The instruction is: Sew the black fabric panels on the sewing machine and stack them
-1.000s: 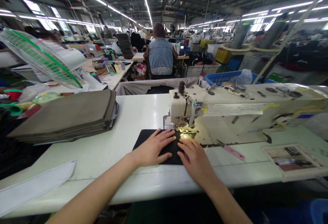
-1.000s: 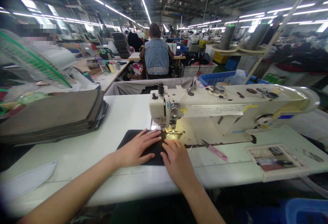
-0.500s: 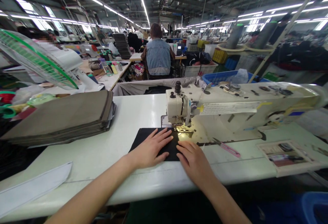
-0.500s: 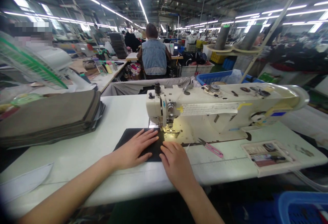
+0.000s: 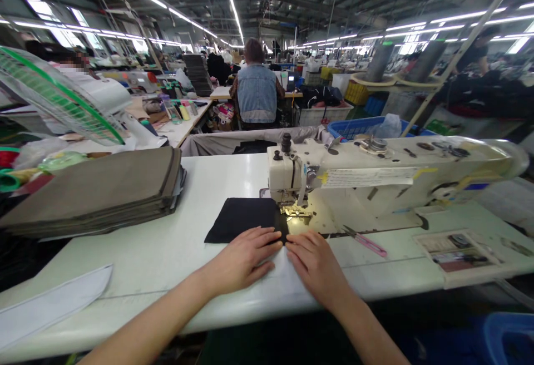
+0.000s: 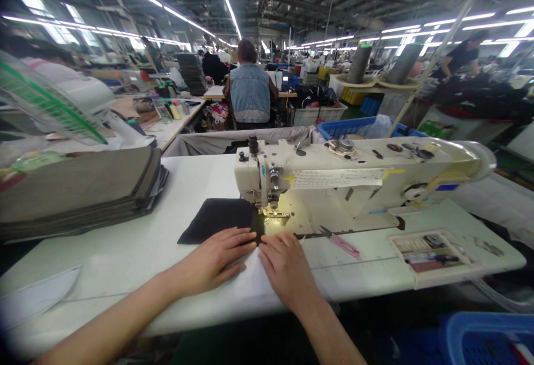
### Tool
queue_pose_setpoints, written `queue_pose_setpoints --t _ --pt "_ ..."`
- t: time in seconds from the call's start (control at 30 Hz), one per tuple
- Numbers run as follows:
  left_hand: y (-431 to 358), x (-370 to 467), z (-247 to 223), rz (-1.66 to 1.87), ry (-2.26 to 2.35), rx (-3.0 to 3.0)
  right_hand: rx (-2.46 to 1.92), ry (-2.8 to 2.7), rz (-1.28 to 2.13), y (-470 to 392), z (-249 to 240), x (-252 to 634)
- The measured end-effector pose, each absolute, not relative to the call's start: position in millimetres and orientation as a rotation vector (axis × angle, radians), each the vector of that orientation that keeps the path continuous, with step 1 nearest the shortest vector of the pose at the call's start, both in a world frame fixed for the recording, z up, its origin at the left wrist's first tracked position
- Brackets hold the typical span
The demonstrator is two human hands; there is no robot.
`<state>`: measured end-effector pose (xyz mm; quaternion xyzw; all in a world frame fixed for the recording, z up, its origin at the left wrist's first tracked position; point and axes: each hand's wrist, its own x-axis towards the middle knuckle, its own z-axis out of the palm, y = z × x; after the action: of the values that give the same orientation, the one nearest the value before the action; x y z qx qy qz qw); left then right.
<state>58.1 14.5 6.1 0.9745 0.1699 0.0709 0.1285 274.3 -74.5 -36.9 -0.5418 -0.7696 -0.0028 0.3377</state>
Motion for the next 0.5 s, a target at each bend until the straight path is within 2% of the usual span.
queue_pose_setpoints --t 0.5 --pt "81 74 1 0.315 0.536 2.809 -1.683 -1.997 0.019 -28 -27 276"
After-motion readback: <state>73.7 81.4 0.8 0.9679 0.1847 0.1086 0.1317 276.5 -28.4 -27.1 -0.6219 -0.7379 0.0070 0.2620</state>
